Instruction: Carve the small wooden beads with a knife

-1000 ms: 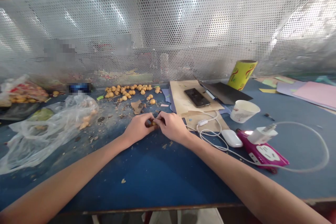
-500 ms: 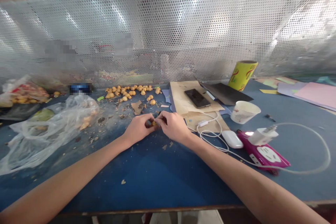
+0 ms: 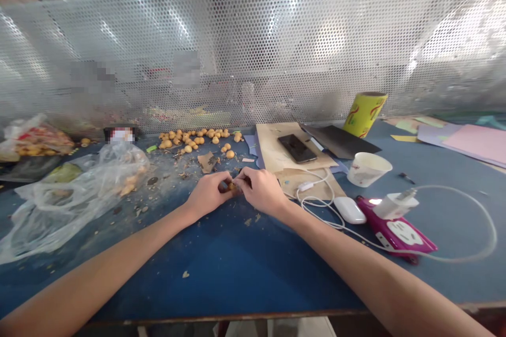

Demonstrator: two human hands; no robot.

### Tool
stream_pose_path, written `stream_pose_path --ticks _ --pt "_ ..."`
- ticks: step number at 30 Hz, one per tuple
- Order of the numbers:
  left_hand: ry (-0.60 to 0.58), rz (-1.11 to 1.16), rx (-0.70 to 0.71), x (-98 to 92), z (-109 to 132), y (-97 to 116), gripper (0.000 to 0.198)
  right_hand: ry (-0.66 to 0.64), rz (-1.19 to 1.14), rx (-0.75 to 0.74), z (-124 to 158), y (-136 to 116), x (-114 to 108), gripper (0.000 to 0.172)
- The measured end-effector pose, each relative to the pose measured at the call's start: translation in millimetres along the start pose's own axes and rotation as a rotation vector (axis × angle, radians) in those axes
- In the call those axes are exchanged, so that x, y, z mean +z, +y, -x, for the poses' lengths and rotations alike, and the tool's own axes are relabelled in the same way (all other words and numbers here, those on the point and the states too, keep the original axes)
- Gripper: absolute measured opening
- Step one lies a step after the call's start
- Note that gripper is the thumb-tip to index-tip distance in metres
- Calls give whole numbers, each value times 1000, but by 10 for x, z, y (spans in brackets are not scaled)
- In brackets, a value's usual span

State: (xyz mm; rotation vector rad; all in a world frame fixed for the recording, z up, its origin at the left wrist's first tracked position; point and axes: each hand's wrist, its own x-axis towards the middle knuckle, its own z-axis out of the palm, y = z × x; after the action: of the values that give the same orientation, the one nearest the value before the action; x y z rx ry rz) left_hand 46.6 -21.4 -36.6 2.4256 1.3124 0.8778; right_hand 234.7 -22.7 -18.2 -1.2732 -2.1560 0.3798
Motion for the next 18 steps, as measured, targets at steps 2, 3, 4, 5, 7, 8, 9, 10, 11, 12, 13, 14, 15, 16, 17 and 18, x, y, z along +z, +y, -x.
stream_pose_path --ticks 2,3,4,5,7,8,9,10,11,12,13,14,15,16,17,18 --pt "3 -3 0 -2 1 2 24 -13 16 8 0 6 2 13" --pt "6 -5 0 -4 1 3 24 -17 27 6 -1 9 2 13" --pt "5 -6 1 -7 1 5 24 -17 35 2 -2 13 2 13" --pt "3 -6 2 -9 0 6 24 -14 41 -3 -4 16 2 13" --pt "0 -2 2 -12 -1 7 23 -3 37 -6 -6 19 2 14" --pt "-2 0 1 -12 -1 7 23 0 30 -4 -6 20 3 14" --pt "-4 0 -2 -12 -1 7 23 -2 24 -2 -5 19 5 14" --pt "-4 -1 -5 -11 0 6 23 -6 20 0 -4 17 7 14" --pt "-3 -1 -8 -9 1 4 24 -14 19 -1 -2 15 9 14" --pt "-2 -1 -10 -8 1 3 24 -21 20 -4 0 12 8 14" --pt "-2 1 -9 -7 1 2 24 -24 23 -8 2 10 7 14" --pt "0 4 -7 -5 1 1 23 -20 23 -10 3 10 4 15" --pt "1 6 -5 -5 1 1 23 -13 23 -11 4 12 2 15" --pt "1 8 -3 -5 0 1 22 -6 21 -12 4 15 1 15" --pt "2 9 -3 -6 0 2 22 -2 21 -11 4 20 2 15" --pt "2 8 -4 -6 -1 3 22 -3 22 -12 2 24 5 15"
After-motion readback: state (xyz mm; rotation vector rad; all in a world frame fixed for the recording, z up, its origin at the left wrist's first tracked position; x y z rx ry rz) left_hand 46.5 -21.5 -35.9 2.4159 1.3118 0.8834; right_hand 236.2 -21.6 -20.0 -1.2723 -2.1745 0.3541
